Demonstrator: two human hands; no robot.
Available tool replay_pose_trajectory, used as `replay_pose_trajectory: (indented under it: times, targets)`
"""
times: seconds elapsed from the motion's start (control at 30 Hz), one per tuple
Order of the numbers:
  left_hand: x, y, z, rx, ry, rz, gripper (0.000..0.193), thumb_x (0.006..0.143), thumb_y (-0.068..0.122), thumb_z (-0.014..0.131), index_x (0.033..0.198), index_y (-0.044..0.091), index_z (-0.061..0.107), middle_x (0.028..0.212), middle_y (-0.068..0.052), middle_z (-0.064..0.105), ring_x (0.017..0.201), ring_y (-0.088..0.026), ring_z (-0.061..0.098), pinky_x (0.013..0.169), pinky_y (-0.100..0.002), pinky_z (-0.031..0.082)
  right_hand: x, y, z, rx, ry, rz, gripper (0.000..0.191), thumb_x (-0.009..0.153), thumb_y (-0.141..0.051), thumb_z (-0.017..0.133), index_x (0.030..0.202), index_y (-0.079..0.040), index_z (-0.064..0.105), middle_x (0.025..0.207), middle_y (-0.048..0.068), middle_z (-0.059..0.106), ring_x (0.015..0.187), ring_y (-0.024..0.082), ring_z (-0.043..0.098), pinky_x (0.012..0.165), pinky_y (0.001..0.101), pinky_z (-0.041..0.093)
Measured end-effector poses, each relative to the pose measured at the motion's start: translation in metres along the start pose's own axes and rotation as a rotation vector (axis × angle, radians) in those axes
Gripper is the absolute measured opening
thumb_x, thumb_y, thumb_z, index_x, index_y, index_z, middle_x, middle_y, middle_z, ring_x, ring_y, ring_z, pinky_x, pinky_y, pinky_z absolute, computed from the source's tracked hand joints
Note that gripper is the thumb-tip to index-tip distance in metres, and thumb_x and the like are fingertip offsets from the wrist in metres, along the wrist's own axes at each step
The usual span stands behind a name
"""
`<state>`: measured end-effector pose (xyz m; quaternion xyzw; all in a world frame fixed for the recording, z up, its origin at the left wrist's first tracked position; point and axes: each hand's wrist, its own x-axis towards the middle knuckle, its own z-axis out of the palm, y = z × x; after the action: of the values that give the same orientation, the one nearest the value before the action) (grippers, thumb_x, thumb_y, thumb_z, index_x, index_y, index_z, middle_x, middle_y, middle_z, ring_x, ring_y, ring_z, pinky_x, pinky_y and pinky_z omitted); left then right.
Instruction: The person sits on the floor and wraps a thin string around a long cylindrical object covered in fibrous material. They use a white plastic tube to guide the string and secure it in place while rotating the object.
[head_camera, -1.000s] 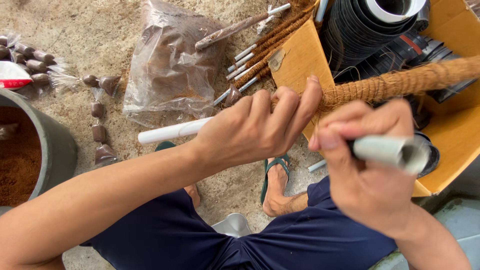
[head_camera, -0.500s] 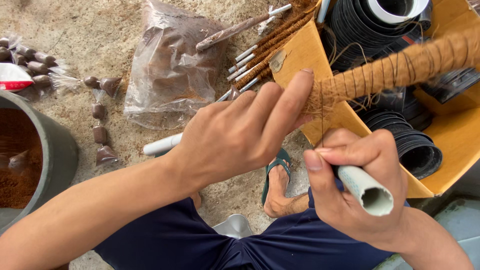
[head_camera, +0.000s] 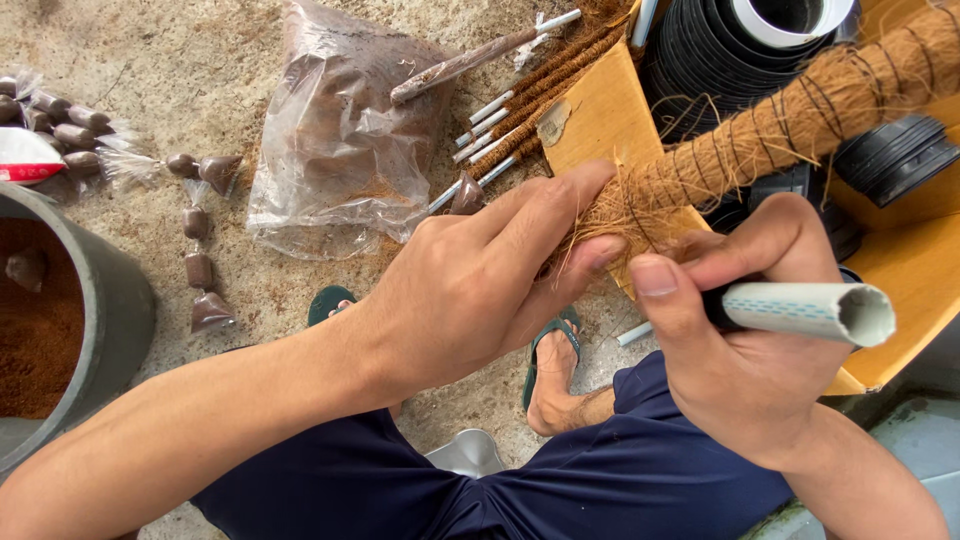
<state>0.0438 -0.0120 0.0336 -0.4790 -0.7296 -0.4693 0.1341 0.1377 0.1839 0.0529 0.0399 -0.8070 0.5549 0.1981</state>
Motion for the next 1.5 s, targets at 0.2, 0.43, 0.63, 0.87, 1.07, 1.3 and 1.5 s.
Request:
replay_pose_trajectory:
  times: [0.2, 0.43, 0.63, 0.87, 1.07, 1.3, 1.5]
  targets:
    - [0.007, 0.0, -0.002, 0.024, -0.044, -0.038, 0.045, 0.111, 0.021, 0.07, 0.147, 0.0, 0.05, 0.097, -0.007, 0.067, 0.068, -0.013, 0.065, 0.053, -0.025, 0.054, 0.006, -0.007, -0.003, 0.064, 0.028, -0.046, 0.025, 0.105, -0.001, 0.063, 0.099, -0.005, 0.039, 0.067, 0.001, 0.052, 0.056, 0.002, 0.048, 0.05, 0.0173, 0.038]
    - [0.006, 0.002, -0.009, 0.177, -0.033, 0.052, 0.052, 0.108, 0.018, 0.073, 0.147, -0.002, 0.046, 0.1, -0.009, 0.066, 0.071, -0.016, 0.066, 0.058, -0.03, 0.054, 0.001, -0.007, -0.002, -0.012, -0.015, -0.075, 0.024, 0.102, 0.001, 0.064, 0.1, -0.003, 0.04, 0.077, 0.003, 0.053, 0.058, 0.003, 0.051, 0.053, 0.0194, 0.041]
    - [0.002, 0.001, -0.006, -0.021, 0.022, 0.05, 0.046, 0.113, 0.015, 0.068, 0.148, 0.001, 0.04, 0.133, -0.013, 0.065, 0.093, -0.017, 0.075, 0.075, -0.025, 0.062, 0.006, -0.005, 0.0, 0.133, 0.009, 0.005, 0.025, 0.102, 0.0, 0.068, 0.1, -0.003, 0.044, 0.079, 0.004, 0.054, 0.061, 0.003, 0.052, 0.054, 0.0184, 0.042]
    - [0.001, -0.003, -0.012, -0.39, -0.116, -0.111, 0.052, 0.115, 0.015, 0.062, 0.151, -0.002, 0.028, 0.155, -0.016, 0.05, 0.11, -0.018, 0.078, 0.084, -0.027, 0.063, 0.011, -0.009, -0.004, 0.203, -0.052, 0.114, 0.052, 0.098, -0.015, 0.07, 0.14, 0.004, 0.047, 0.086, 0.0, 0.06, 0.067, 0.003, 0.055, 0.06, 0.018, 0.045]
    - [0.011, 0.008, -0.019, -0.477, -0.171, -0.25, 0.052, 0.11, 0.021, 0.059, 0.146, -0.004, 0.032, 0.137, -0.015, 0.049, 0.097, -0.016, 0.079, 0.073, -0.026, 0.061, 0.011, 0.0, -0.014, 0.221, -0.145, 0.233, 0.046, 0.099, -0.02, 0.072, 0.133, 0.009, 0.062, 0.089, 0.004, 0.066, 0.071, 0.006, 0.056, 0.062, 0.0199, 0.045]
    - [0.016, 0.023, -0.014, -0.462, -0.196, -0.442, 0.035, 0.103, 0.024, 0.059, 0.126, -0.002, 0.055, 0.068, -0.003, 0.07, 0.056, -0.011, 0.072, 0.048, -0.025, 0.051, 0.017, -0.001, -0.007, 0.099, -0.083, 0.139, 0.038, 0.101, -0.025, 0.068, 0.122, 0.004, 0.053, 0.107, 0.004, 0.065, 0.093, 0.006, 0.06, 0.081, 0.0211, 0.049]
    - [-0.004, 0.007, -0.006, -0.417, -0.106, -0.267, 0.029, 0.111, 0.021, 0.059, 0.128, -0.002, 0.055, 0.079, -0.006, 0.073, 0.065, -0.01, 0.075, 0.055, -0.023, 0.055, 0.011, -0.012, -0.009, 0.089, -0.203, 0.149, 0.028, 0.103, -0.021, 0.055, 0.12, 0.001, 0.052, 0.081, 0.004, 0.064, 0.069, 0.006, 0.059, 0.058, 0.0211, 0.046]
